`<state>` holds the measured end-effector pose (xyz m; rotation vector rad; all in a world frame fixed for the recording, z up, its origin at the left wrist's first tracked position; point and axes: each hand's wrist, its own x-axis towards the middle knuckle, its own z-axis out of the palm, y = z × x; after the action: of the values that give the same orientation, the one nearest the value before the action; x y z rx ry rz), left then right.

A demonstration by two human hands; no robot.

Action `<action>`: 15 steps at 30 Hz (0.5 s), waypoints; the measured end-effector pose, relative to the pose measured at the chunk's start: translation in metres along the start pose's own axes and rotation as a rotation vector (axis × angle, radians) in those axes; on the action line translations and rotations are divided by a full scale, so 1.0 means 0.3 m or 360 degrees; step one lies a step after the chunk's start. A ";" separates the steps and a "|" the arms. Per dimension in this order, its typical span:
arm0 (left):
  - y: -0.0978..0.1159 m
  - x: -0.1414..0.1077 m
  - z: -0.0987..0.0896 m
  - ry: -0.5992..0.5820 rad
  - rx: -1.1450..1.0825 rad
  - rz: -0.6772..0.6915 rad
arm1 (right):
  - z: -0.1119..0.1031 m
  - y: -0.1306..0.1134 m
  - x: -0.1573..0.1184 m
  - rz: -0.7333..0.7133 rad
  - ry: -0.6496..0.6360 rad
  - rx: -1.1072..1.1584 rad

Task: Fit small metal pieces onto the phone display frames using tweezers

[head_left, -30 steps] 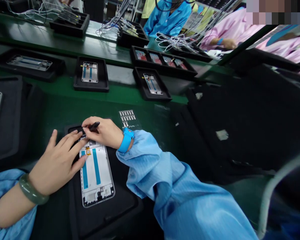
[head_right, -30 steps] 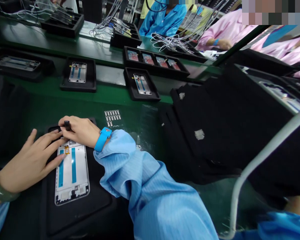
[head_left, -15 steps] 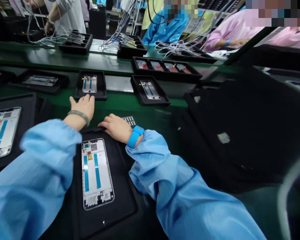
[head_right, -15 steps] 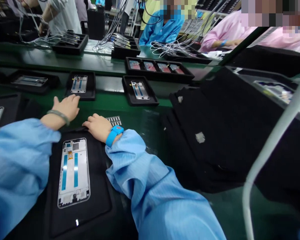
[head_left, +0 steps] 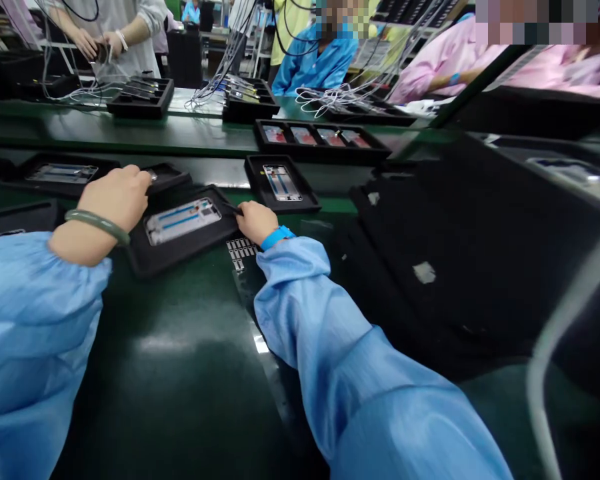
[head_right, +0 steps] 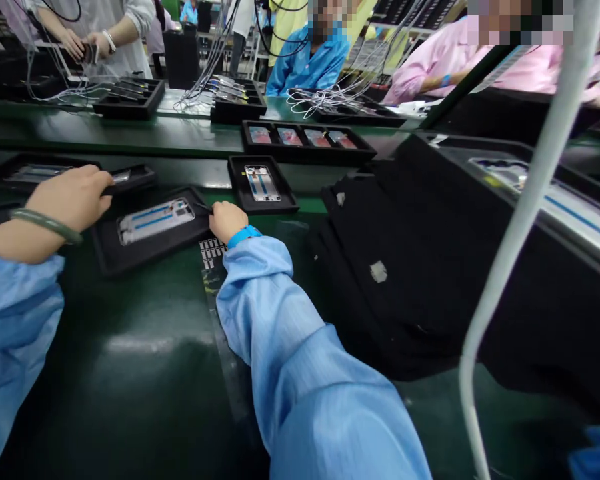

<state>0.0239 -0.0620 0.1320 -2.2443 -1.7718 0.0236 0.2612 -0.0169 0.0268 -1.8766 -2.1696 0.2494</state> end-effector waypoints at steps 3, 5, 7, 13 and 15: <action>0.023 -0.116 -0.057 0.0053 0.0084 0.0061 | 0.010 0.040 0.055 0.0295 0.0081 0.0116; 0.038 -0.200 -0.057 0.0099 0.0167 0.0102 | 0.009 0.058 0.070 0.0370 0.0115 0.0236; 0.051 -0.289 -0.033 0.0150 0.0181 0.0197 | -0.003 0.077 0.064 0.0350 0.0165 0.0369; 0.110 -0.559 0.063 0.0004 -0.0016 0.0689 | -0.051 0.126 -0.056 0.0201 0.0256 0.0914; 0.141 -0.621 0.086 0.0111 -0.0100 0.0882 | -0.054 0.124 -0.107 0.0194 0.0245 0.1298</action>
<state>0.0132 -0.2435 0.0677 -2.6703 -1.0820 0.0014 0.3054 -0.0437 0.0284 -1.4722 -1.5008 0.8338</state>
